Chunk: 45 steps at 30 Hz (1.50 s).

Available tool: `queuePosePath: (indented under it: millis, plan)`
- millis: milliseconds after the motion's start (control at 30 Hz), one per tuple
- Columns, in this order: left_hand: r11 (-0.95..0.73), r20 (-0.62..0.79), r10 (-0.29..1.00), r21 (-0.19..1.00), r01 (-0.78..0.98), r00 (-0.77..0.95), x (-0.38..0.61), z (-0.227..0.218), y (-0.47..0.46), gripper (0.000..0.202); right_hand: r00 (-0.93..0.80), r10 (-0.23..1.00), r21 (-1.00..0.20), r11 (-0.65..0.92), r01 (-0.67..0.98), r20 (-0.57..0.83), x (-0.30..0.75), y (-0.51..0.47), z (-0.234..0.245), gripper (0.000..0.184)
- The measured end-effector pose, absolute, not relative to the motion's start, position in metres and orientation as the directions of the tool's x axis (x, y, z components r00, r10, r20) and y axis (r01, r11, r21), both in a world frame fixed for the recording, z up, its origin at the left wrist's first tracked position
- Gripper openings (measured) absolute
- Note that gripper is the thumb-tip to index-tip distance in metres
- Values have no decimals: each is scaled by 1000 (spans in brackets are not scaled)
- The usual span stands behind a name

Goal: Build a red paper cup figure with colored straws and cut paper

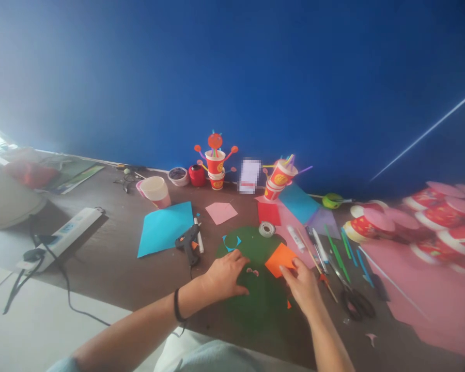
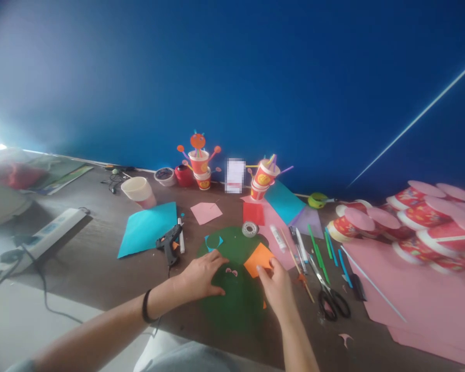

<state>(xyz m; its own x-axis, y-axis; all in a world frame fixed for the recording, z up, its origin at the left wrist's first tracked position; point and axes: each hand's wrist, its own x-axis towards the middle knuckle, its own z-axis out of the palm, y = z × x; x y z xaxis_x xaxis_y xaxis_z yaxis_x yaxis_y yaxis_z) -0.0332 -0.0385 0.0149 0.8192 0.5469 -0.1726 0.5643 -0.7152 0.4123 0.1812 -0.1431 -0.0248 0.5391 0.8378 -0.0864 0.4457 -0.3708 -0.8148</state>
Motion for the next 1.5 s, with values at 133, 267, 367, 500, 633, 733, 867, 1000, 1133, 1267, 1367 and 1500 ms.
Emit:
queuePosePath:
  millis: [133,267,367,500,633,733,867,1000,1133,1267,1367,1500]
  plan:
    - [-729,-190,545,373,574,817,-27,11,-41,72,548,832,-815,-376,440,-88,179,-142,-25,34]
    - [-720,-208,541,386,576,815,-26,12,-42,60,561,824,-811,-381,444,-80,180,-144,-25,32]
    - [-696,-238,548,401,595,802,-26,17,-43,55,582,810,-806,-389,447,-69,185,-145,-25,30]
    - [-674,-252,554,424,605,793,-25,20,-43,55,613,789,-801,-399,446,-52,192,-145,-28,33]
    - [-674,-239,559,428,602,794,-25,20,-44,56,624,780,-792,-406,456,-41,195,-143,-31,35]
    - [-675,-236,564,421,606,792,-25,21,-44,57,656,754,-770,-437,464,-33,194,-144,-33,45]
    - [-673,-248,564,414,613,788,-23,22,-45,55,710,703,-749,-489,447,-35,195,-150,-32,57]
    - [-667,-242,570,421,614,785,-23,19,-44,55,715,698,-775,-478,413,-49,199,-153,-29,48]
    - [-667,-186,578,454,591,795,-25,13,-46,56,719,691,-828,-443,344,-71,200,-152,-28,38]
    - [-542,-109,657,620,568,746,-22,13,-48,57,700,707,-896,-370,246,-100,190,-148,-25,39]
    - [-319,-143,700,814,486,700,-14,19,-48,49,663,738,-932,-318,176,-126,174,-144,-18,43]
    - [100,-316,652,937,336,689,-1,26,-44,46,566,806,-970,-239,44,-172,154,-141,-8,39]
